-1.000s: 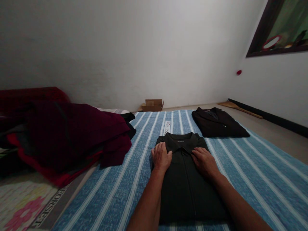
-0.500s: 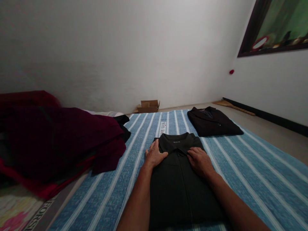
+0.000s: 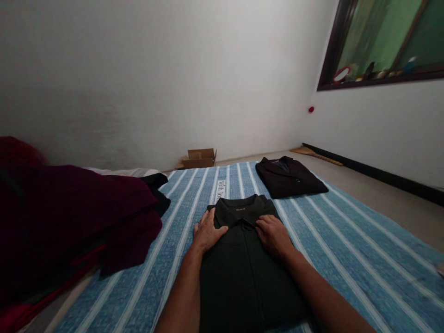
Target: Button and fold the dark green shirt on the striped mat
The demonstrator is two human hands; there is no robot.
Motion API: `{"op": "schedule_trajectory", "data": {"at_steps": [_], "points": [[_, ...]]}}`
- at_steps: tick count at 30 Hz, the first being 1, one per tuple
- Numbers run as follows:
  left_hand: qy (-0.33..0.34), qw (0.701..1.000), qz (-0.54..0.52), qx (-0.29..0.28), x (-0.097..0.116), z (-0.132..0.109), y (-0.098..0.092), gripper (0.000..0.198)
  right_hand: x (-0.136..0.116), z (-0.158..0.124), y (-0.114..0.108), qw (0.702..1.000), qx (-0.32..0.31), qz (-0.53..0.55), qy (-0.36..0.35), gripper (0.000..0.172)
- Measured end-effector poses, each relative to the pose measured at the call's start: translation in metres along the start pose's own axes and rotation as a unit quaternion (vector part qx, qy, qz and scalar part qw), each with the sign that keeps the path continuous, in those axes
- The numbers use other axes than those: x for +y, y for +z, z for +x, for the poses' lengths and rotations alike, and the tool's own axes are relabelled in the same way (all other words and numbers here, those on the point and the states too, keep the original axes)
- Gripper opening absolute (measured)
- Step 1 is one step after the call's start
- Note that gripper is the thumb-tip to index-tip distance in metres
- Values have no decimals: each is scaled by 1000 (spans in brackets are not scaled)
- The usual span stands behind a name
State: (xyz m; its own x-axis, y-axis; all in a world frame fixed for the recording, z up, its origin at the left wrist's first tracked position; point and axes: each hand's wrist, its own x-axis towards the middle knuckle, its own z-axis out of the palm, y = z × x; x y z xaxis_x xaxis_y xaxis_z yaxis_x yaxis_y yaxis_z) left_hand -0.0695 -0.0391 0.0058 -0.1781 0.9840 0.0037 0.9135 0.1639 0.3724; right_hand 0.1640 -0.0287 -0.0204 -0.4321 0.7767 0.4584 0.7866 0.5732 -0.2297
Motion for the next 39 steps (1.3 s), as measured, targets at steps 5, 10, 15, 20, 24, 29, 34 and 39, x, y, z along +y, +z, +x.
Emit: {"op": "schedule_trajectory", "data": {"at_steps": [5,10,15,20,24,29,34,39], "points": [[1,1000,-2,-1,-1,0,0,78,0,0,-2,1000,-12,1,4,16],[3,1000,-4,0,-1,1,1,76,-2,1,-3,1000,-14,6,7,17],[-2,1000,-4,0,0,1,1,78,-2,0,-3,1000,-12,2,8,15],[0,1000,-7,7,-1,1,2,78,-2,0,-2,1000,-10,3,4,15],[0,1000,-14,6,-1,0,2,76,-1,-1,-3,1000,-7,7,3,15],[2,1000,-21,8,0,-2,0,75,-1,-1,-2,1000,-8,2,5,15],[0,1000,-18,2,-1,0,2,77,-1,-1,-3,1000,-14,1,4,15],[5,1000,-7,7,-1,0,2,77,-1,-1,-2,1000,-12,-2,2,15]]}}
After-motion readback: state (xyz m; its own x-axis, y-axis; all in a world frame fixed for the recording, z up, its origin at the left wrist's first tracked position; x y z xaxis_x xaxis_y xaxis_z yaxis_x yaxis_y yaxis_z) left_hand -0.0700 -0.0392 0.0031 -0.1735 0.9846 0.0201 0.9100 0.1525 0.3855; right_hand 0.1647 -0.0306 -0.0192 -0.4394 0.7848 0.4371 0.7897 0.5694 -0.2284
